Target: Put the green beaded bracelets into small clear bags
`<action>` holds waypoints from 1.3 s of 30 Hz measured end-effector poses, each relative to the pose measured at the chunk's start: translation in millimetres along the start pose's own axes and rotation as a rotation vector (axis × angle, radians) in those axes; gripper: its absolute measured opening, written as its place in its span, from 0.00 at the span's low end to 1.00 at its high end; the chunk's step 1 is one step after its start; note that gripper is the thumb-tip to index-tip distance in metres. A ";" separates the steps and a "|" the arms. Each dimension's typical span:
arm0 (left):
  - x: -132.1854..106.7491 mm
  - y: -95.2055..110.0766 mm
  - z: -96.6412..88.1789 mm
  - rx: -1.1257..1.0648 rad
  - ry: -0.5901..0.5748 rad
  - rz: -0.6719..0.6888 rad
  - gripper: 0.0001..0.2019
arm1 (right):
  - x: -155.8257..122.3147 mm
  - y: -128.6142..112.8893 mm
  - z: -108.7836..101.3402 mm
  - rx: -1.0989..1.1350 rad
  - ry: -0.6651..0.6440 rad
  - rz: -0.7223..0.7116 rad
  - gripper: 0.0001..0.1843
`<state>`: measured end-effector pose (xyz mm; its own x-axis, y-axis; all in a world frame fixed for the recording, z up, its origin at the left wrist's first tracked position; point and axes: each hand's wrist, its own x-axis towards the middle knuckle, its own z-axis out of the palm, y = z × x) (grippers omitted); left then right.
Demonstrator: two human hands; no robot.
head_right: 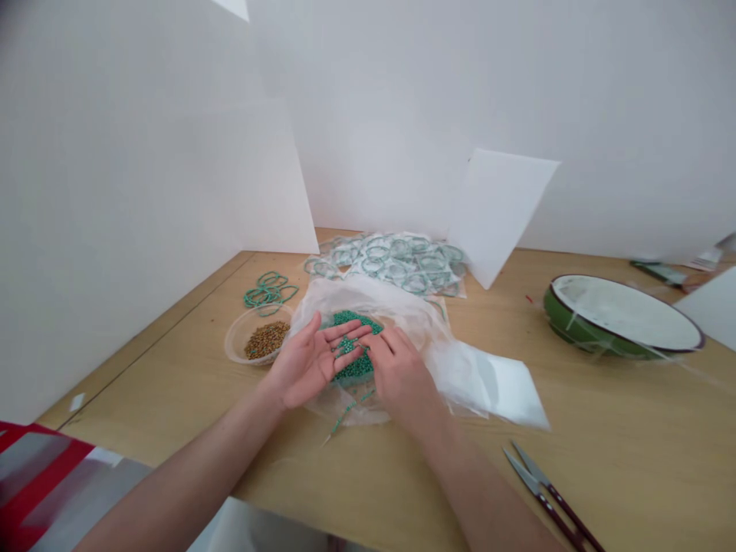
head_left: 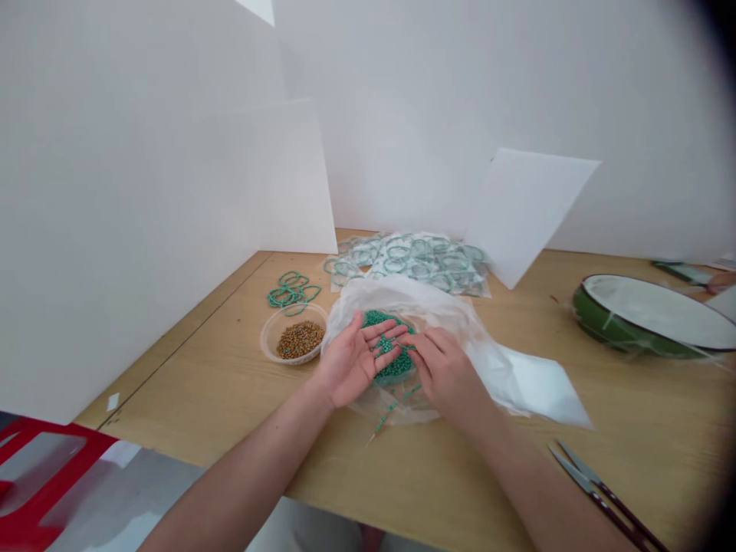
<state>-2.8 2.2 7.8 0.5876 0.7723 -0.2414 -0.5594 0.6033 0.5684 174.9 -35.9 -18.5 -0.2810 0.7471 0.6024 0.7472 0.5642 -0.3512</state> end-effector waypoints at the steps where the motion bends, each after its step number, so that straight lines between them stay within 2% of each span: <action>1: -0.1 0.0 0.2 0.001 -0.001 0.000 0.28 | -0.1 0.1 0.2 0.000 -0.003 -0.004 0.10; 21: 0.3 -3.6 0.9 -0.002 -0.005 -0.022 0.28 | -0.2 -0.2 3.4 -0.010 0.043 -0.004 0.11; 39: 0.7 -3.9 -1.5 -0.006 -0.027 -0.020 0.28 | -1.3 -0.4 3.8 0.012 0.008 0.011 0.11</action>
<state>-1.1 0.6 4.3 0.6142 0.7545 -0.2313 -0.5509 0.6198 0.5589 172.6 -35.7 -21.9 -0.2681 0.7503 0.6042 0.7430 0.5603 -0.3661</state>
